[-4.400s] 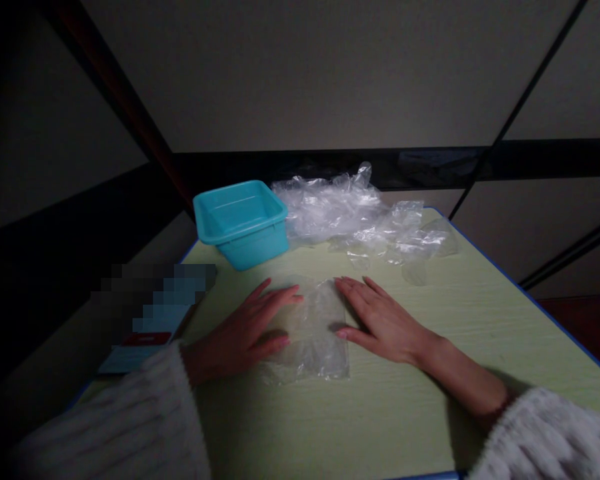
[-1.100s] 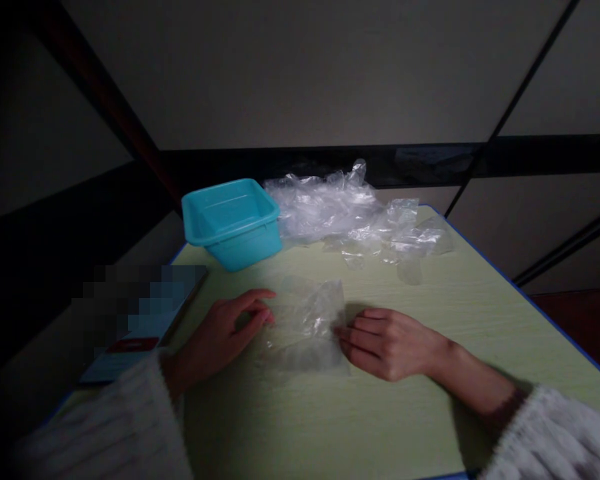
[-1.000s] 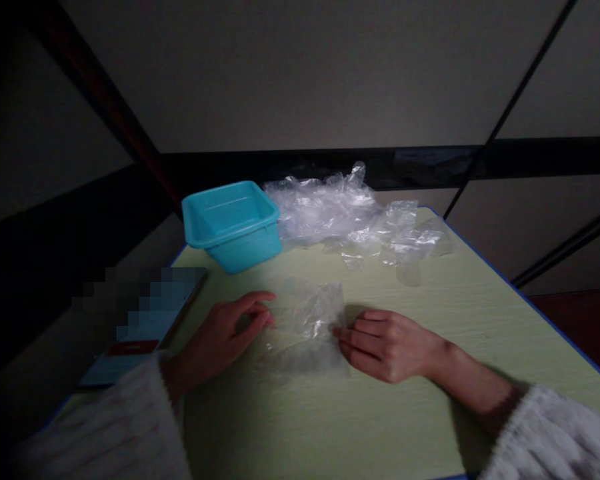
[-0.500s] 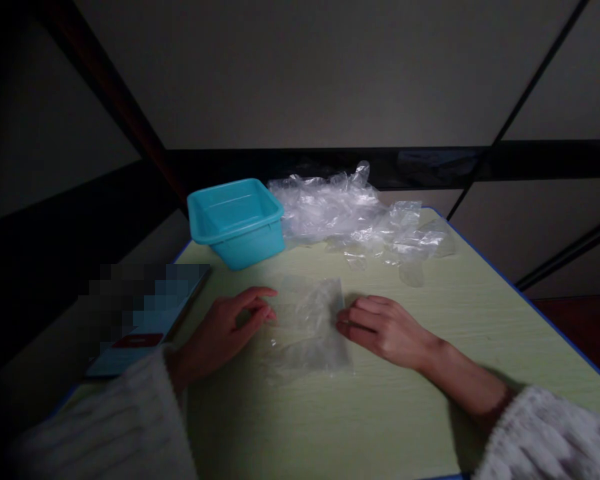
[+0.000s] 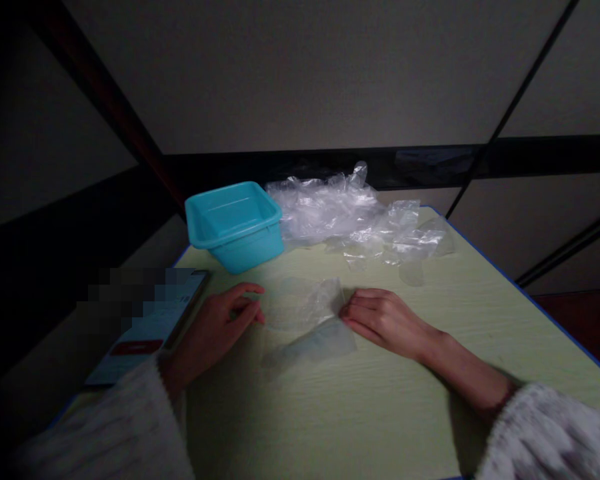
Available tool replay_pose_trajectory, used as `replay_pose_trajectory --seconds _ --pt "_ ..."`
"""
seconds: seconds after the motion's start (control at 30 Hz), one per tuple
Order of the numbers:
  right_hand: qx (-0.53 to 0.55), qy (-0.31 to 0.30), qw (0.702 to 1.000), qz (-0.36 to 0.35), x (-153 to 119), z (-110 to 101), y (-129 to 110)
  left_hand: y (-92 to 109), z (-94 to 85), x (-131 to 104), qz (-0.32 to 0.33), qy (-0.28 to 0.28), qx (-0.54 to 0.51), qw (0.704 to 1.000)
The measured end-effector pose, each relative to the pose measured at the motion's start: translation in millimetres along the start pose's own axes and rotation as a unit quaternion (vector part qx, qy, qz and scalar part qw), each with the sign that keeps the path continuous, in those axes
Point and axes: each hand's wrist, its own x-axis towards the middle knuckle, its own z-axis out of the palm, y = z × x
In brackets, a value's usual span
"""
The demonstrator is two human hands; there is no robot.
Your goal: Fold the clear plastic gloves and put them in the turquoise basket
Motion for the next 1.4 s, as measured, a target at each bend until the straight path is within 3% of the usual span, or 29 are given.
replay_pose_trajectory --seconds 0.1,0.23,0.47,0.6,0.7,0.9,1.0,1.17,1.27,1.4 --pt "0.104 -0.017 0.988 0.110 8 -6 -2 1 -0.7 1 -0.014 -0.004 -0.004 1.000" --pt "0.228 -0.044 0.942 0.242 20 -13 -2 0 -0.2 3 -0.040 -0.012 -0.019 0.999" --pt "0.295 -0.038 0.902 0.312 31 -10 3 -1 1.4 5 -0.053 -0.015 -0.038 0.998" --pt "0.315 0.008 0.880 0.357 29 0 4 0 1.0 5 -0.062 -0.016 -0.039 0.997" --pt "0.268 0.041 0.880 0.390 27 6 2 -1 2.2 6 -0.070 -0.020 -0.052 0.996" --pt "0.118 0.069 0.921 0.365 25 11 -6 -9 6.8 6 -0.083 -0.014 -0.088 0.993" --pt "0.029 0.093 0.949 0.300 25 12 -9 -11 8.8 6 -0.081 -0.006 -0.093 0.992" --pt "-0.071 0.009 0.981 0.178 24 18 -8 -10 11.9 8 -0.069 0.000 -0.108 0.992" --pt "-0.080 -0.032 0.980 0.181 22 22 -5 -8 12.2 8 -0.067 0.008 -0.106 0.992" --pt "-0.012 -0.001 0.976 0.218 19 23 3 -7 11.4 8 -0.048 0.042 -0.090 0.994"
